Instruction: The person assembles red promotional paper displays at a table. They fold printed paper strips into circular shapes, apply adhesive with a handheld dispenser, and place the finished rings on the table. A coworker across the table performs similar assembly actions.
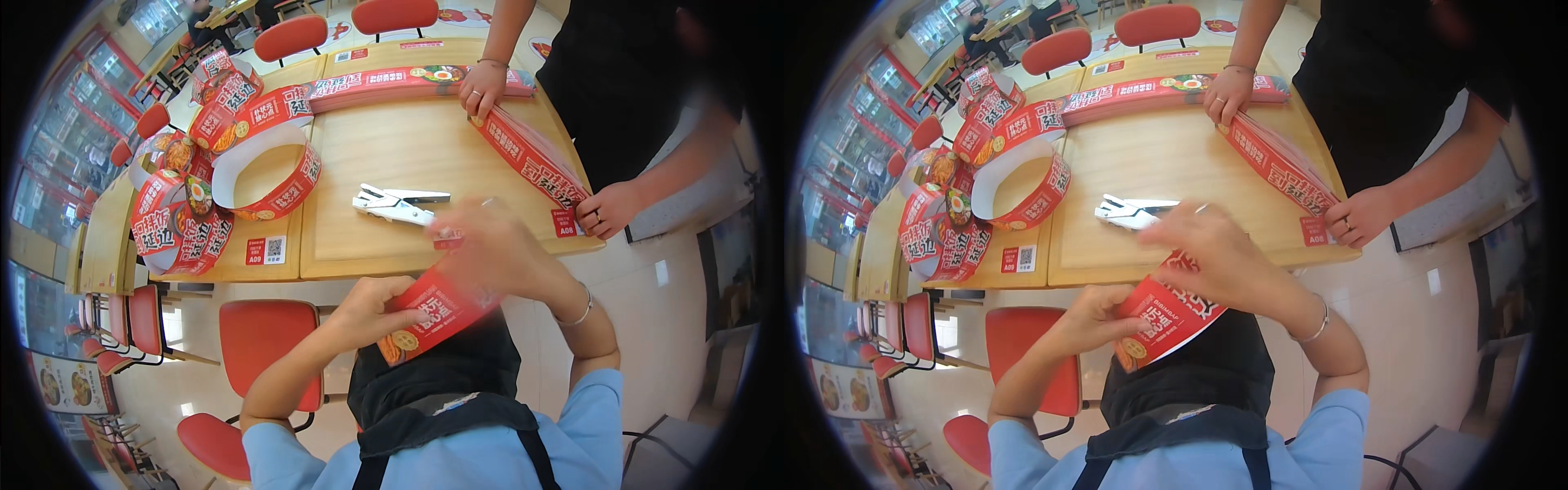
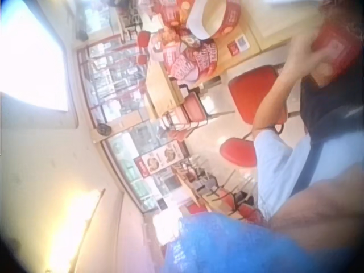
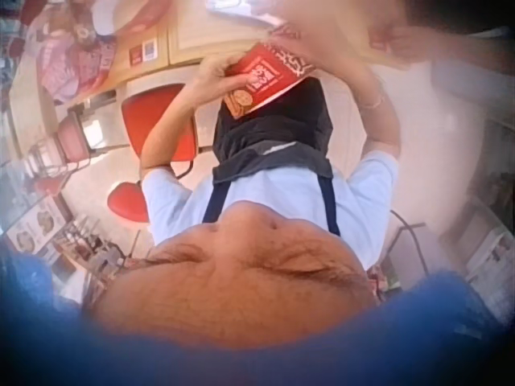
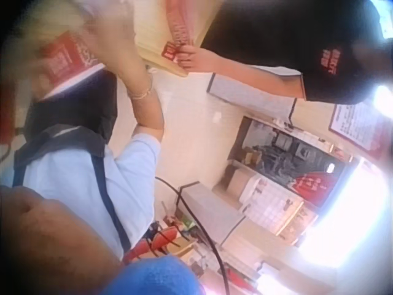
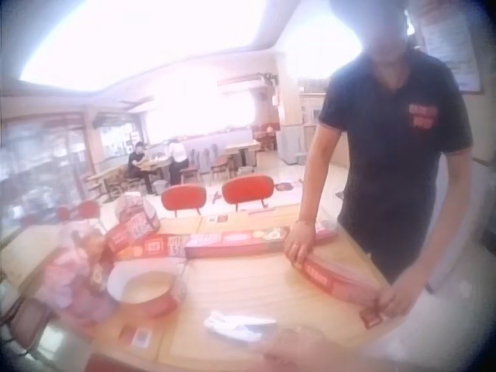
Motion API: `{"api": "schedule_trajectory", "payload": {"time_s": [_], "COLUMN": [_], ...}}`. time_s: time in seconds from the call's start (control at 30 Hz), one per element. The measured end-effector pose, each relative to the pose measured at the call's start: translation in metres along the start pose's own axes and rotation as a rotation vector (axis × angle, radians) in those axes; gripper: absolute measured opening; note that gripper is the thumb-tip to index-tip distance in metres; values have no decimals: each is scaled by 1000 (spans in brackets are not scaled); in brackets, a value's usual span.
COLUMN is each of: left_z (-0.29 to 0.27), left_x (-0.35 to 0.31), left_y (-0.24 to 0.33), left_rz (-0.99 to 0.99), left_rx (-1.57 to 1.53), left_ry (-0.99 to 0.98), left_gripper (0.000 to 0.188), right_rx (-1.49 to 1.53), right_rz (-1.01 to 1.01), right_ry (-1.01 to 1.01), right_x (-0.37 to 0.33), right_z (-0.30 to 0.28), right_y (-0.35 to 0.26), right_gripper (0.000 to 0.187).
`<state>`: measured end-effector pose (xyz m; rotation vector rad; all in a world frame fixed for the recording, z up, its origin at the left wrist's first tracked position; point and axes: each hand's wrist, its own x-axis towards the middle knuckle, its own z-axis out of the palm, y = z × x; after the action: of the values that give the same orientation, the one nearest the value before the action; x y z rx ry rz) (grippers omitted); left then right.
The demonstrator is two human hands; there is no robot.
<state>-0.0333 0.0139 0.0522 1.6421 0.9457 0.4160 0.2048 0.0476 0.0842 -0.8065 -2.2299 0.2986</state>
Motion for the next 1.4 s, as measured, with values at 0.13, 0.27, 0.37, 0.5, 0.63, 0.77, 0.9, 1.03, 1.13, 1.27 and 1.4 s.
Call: {"api": "schedule_trajectory", "payload": {"time_s": [0.13,0.27,0.37,0.5,0.63,0.77,0.9,1.03,1.13,1.27,1.4], "left_z": [17,32,48,33,10,5,8,12,14,13,12], "left_x": [1,7,11,11,18,16,20,27,27,28,28], "left_y": [-6,-11,-14,-10,4,3,2,3,5,5,4], "left_rz": [118,235,269,130,15,-13,-9,67,103,131,145], "left_rx": [-444,-504,-451,-793,-1117,-1101,-1163,-1239,-1269,-1237,-1225], "left_ry": [287,471,460,372,231,173,209,277,314,333,348], "left_gripper": [29,40,44,46,50,48,43,38,37,36,35], "right_rx": [332,955,995,789,699,759,837,993,1079,1093,1126], "right_rz": [471,698,682,640,656,616,620,656,664,669,658], "right_ry": [577,465,435,325,234,249,241,294,317,312,310], "right_x": [-47,-77,-60,-50,-51,-51,-52,-49,-48,-43,-41], "right_z": [17,53,66,63,61,64,66,72,75,73,75], "right_y": [8,-19,-31,-30,-28,-30,-30,-31,-31,-33,-32], "right_gripper": [26,26,26,24,22,25,28,30,31,32,34]}}
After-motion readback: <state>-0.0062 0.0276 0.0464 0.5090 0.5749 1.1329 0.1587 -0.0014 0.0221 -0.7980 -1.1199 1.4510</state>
